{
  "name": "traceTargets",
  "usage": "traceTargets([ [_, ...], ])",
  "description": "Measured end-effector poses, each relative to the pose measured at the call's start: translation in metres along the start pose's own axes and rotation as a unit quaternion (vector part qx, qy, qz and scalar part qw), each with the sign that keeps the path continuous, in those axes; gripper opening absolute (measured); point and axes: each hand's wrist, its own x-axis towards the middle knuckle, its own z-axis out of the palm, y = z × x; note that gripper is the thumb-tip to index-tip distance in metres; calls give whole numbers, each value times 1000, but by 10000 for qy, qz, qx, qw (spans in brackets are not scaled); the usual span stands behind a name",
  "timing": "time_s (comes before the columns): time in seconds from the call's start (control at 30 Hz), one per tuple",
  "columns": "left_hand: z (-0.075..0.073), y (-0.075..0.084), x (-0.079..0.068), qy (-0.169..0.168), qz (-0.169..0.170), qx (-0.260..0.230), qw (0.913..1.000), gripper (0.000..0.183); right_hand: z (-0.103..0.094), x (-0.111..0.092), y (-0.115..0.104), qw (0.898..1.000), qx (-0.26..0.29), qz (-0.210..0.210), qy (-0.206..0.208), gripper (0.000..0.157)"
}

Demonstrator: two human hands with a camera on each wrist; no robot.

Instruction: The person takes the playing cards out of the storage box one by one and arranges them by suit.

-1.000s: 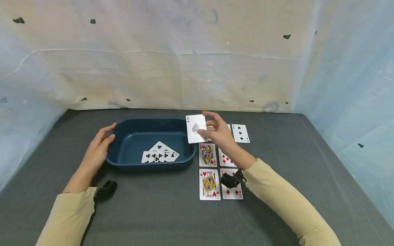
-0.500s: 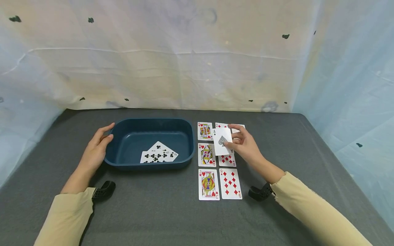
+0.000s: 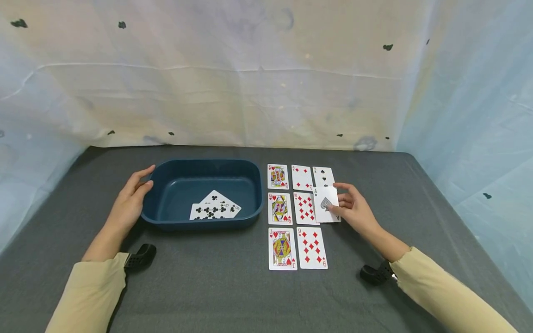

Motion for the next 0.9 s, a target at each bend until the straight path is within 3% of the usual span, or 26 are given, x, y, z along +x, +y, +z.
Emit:
traceTargets([
  [0.3,0,3,0,8,-27,13,10000,52,-10,-4,15,9997,-237,27,-77,62],
  [0.47,0,5,-1,-8,16,-26,10000,52,-13,-4,15,9963,-852,-133,60,55],
  [0.7,0,5,-1,-17,3,-49,10000,52,-11,-5,12,9829,-1796,-320,246,49],
  [0.9,0,4,-2,-1,-48,7,10000,53,-10,-6,10,9783,-2042,-257,252,45],
])
